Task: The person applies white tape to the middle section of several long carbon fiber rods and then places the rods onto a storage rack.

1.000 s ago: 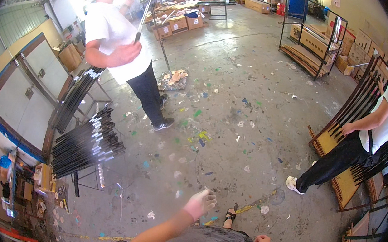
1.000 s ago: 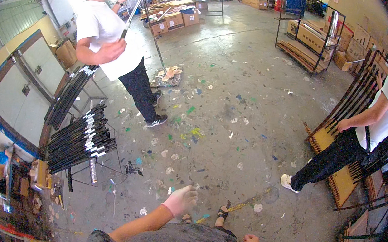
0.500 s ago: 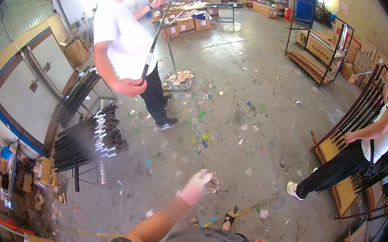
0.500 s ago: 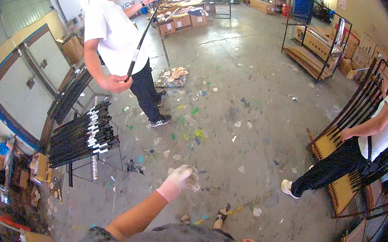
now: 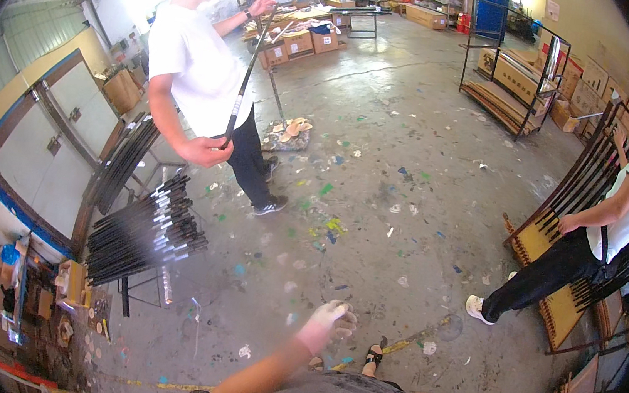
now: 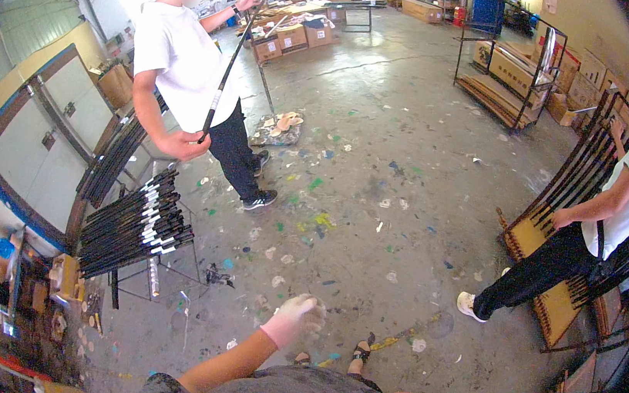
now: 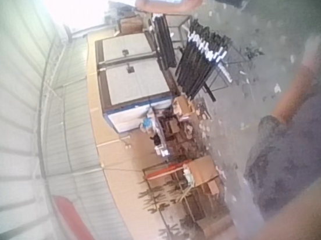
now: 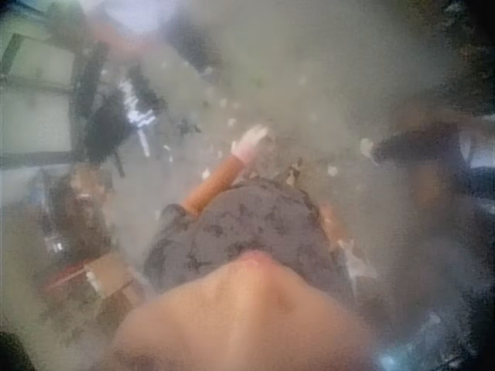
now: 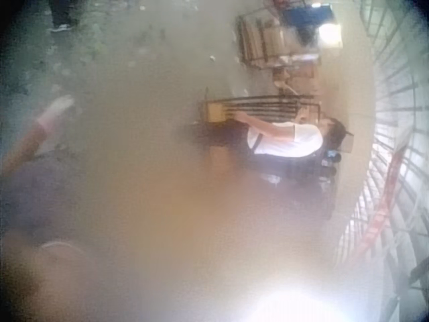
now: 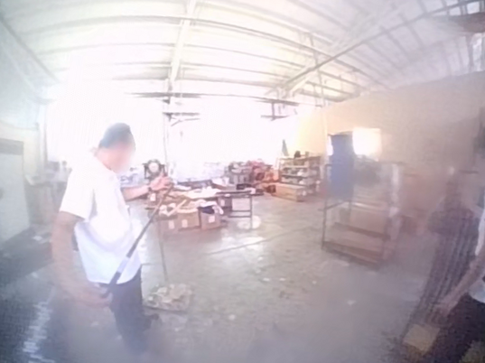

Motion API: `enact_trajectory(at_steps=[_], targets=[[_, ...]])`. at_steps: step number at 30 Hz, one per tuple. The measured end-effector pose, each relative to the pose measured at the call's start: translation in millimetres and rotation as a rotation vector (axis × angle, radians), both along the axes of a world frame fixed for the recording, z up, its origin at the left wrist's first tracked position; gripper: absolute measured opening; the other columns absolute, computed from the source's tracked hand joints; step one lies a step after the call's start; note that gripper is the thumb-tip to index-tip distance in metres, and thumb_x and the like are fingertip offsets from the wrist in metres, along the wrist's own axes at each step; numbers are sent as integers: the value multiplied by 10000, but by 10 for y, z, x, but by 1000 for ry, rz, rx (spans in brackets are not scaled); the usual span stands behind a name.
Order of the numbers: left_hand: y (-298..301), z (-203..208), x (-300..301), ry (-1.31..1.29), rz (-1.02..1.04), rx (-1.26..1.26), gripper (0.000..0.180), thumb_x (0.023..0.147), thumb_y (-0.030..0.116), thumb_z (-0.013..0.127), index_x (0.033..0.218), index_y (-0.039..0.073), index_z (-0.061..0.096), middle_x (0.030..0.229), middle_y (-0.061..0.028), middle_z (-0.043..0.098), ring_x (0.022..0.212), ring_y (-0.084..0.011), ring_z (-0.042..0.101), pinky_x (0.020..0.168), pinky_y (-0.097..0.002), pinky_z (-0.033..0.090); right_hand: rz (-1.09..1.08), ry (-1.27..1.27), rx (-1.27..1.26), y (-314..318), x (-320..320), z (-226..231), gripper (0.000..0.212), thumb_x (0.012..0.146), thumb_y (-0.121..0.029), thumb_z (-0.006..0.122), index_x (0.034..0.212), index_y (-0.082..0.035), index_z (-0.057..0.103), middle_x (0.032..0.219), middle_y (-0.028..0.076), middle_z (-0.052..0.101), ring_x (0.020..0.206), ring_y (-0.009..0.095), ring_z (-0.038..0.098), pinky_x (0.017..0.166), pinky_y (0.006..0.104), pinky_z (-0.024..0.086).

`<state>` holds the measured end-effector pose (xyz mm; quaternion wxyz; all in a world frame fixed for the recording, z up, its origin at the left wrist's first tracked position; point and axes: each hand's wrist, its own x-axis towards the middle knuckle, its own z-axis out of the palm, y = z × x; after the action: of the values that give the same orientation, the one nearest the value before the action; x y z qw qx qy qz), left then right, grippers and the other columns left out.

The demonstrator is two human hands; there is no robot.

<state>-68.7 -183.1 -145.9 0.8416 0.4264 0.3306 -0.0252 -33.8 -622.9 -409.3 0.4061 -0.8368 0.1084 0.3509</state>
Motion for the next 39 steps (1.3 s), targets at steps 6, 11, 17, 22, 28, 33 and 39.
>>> enact_trajectory(at_steps=[6,11,17,22,28,33,39], targets=[[28,-53,-1,2,47,-27,320,925,260,491,1135,21,463,983,-114,579,831,-225,588,693,-317,502,-23,20,-49,59,52,-77,196,757,-172,622,804,12,672,648,71,641,548,150,580,518,301,460],[50,-138,-18,-11,19,-50,326,937,226,472,1175,4,439,998,-136,579,854,-240,595,705,-309,506,-81,47,24,99,56,-23,187,773,-167,632,806,13,667,650,69,636,547,146,574,521,301,463],[57,-82,-9,-3,22,-37,350,941,239,467,1185,-9,430,1015,-150,572,876,-261,592,728,-327,501,-71,31,12,58,52,-157,168,788,-118,628,753,45,650,682,98,656,590,158,623,552,278,514],[35,5,15,34,24,-31,376,941,258,472,1197,-14,425,1030,-152,568,890,-263,590,744,-336,499,-158,98,79,152,64,36,171,786,-120,635,787,50,652,706,115,664,615,167,636,568,286,523],[20,-77,24,39,4,-52,385,941,271,474,1203,-9,432,1030,-149,567,900,-261,589,751,-340,499,-98,62,24,111,87,-129,165,787,-107,626,805,57,635,696,116,646,598,180,630,552,279,521],[6,-36,12,43,21,-58,379,939,270,479,1193,-7,436,1016,-138,568,893,-249,587,751,-333,498,-97,50,65,44,115,-308,160,792,-102,614,782,56,631,682,106,639,581,173,621,539,275,516],[-1,-99,6,19,25,-72,374,935,270,484,1184,-5,442,1016,-138,565,890,-242,581,753,-332,496,-63,41,38,22,117,-307,168,799,-109,615,762,53,635,667,110,640,572,172,620,534,281,517]])
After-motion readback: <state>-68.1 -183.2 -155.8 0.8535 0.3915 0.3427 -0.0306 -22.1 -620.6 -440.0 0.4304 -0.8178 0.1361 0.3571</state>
